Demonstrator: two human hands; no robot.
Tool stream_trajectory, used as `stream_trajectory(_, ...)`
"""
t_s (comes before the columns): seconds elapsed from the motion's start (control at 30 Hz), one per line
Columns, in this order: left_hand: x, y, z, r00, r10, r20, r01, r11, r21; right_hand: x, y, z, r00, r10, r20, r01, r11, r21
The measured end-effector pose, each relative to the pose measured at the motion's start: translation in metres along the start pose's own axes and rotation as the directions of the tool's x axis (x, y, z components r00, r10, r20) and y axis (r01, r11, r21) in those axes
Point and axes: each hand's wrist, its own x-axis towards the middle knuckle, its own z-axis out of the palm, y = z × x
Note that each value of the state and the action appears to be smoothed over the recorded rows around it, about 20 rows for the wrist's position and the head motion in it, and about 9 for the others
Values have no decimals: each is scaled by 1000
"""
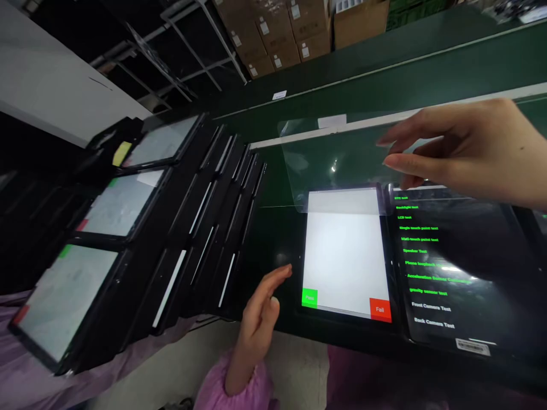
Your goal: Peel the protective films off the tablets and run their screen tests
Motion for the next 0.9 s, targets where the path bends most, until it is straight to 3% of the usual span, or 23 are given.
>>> stream_trajectory(0.13,-26,-7,11,999,53,-1,-52,984,168,-6,4,2,999,-5,45,3,1000,29)
stream_trajectory(0.27,-34,-11,20,986,167,12,-162,934,318,-12,6,2,997,-10,81,5,998,61)
stream_trajectory(0.4,-31,-8,28,965,261,25,-239,835,495,-17,4,6,994,-42,103,37,998,50)
stream_trajectory(0.57,-24,-3,42,906,410,101,-384,701,601,-20,0,12,990,-79,118,74,996,47)
stream_trajectory(0.77,-24,-5,50,880,422,220,-433,519,737,-24,1,17,983,-102,155,95,994,53)
stream_trajectory(0.9,-26,-5,43,846,527,82,-410,544,732,-38,-3,23,976,-116,186,119,993,-2)
